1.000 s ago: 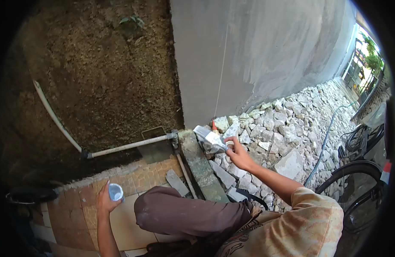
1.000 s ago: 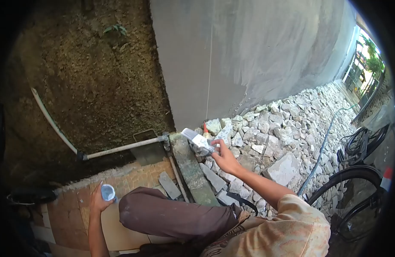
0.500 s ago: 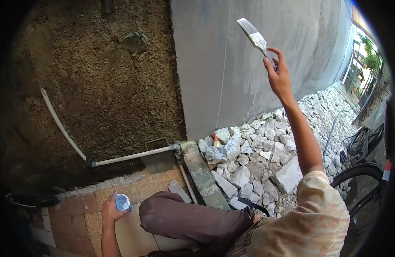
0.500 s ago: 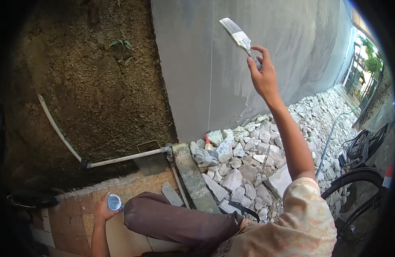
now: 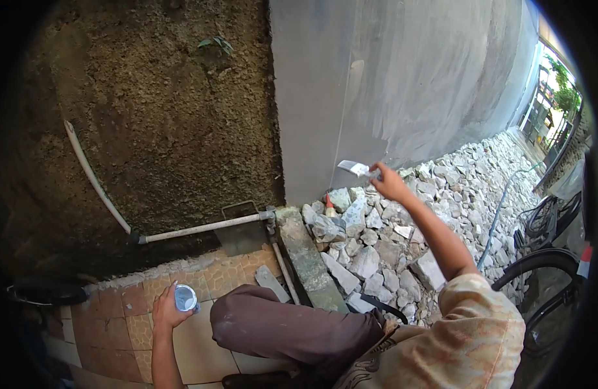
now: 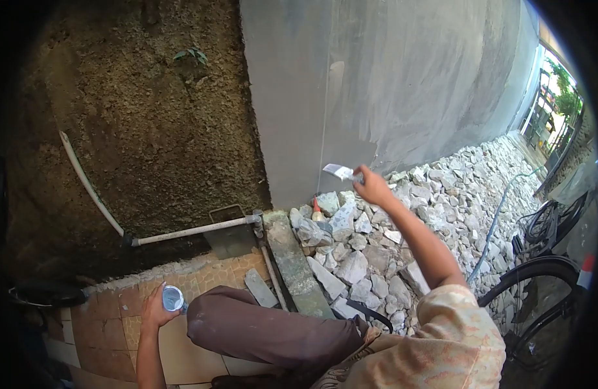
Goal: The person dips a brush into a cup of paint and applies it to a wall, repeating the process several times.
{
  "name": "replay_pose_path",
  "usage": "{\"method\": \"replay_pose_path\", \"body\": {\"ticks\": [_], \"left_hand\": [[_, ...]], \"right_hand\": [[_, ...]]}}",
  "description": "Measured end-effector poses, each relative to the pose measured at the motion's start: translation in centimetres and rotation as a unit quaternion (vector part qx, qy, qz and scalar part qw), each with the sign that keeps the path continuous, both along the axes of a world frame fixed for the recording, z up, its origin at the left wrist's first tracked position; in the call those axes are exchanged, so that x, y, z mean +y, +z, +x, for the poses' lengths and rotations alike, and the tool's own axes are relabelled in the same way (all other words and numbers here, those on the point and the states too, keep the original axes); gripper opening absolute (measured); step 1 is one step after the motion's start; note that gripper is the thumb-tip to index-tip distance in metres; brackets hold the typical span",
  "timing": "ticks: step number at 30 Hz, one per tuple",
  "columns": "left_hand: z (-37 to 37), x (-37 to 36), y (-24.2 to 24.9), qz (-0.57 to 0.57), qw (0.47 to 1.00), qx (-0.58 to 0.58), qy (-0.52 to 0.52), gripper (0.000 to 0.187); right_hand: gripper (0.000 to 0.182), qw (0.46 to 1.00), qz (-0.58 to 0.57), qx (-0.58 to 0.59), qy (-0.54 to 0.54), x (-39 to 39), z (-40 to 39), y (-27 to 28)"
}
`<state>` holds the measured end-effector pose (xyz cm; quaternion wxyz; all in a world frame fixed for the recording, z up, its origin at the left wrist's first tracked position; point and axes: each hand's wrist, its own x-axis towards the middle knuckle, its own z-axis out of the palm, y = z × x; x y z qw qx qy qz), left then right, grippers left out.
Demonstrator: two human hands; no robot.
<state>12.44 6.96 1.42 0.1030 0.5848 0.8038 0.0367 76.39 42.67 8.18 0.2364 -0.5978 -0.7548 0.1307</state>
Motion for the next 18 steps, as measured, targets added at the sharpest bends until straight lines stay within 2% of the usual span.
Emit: {"method": "replay_pose_path", "body": {"ticks": [1, 2, 4, 6, 8, 9, 11, 12, 13, 15, 18], "left_hand": [[-0.1, 0.0, -0.1, 0.0, 1.0, 0.005, -0.007, 0.11], [0.0, 0.1, -0.1, 0.001, 1.0, 0.01, -0.013, 0.11], [0.2, 0.3, -0.1, 0.004, 1.0, 0.005, -0.015, 0.11], [0.3, 0.3, 0.0, 0.007, 1.0, 0.005, -0.013, 0.111], [0.3, 0.6, -0.2, 0.01, 1.0, 0.005, -0.012, 0.11], [0.3, 0.7, -0.3, 0.009, 1.0, 0.006, -0.014, 0.11], [0.2, 1.0, -0.7, 0.015, 0.999, 0.011, -0.031, 0.11], [0.3, 1.1, -0.6, 0.014, 0.999, 0.012, -0.034, 0.11], [0.6, 1.2, -0.5, 0.006, 0.999, 0.015, -0.032, 0.11], [0.8, 1.3, -0.1, -0.001, 0.999, 0.021, -0.029, 0.11], [1.1, 1.3, 0.5, 0.007, 1.0, 0.003, -0.026, 0.11]], "right_hand": [[0.037, 0.999, 0.024, -0.007, 0.027, 1.7, 1.3, 1.2], [0.039, 0.999, -0.003, -0.033, 0.02, 2.3, 1.5, 4.5], [0.039, 0.998, 0.057, -0.008, 0.007, 4.6, 2.1, 9.9], [0.039, 0.994, 0.109, 0.002, -0.033, 2.9, 0.6, 18.0], [0.037, 0.958, 0.275, 0.075, 0.012, 4.0, 1.5, 21.1], [0.037, 0.959, 0.274, 0.076, 0.009, 2.8, 0.9, 22.3], [0.037, 0.912, 0.371, 0.175, -0.021, 0.3, -1.5, 24.2], [0.034, 0.86, 0.474, 0.188, 0.0, 1.5, -2.0, 23.1], [0.034, 0.86, 0.474, 0.188, -0.001, 1.9, -2.4, 21.6], [0.032, 0.887, 0.411, 0.206, -0.036, 2.1, -3.1, 17.5], [0.029, 0.951, 0.259, 0.168, -0.019, 2.1, -3.5, 6.6]]}}
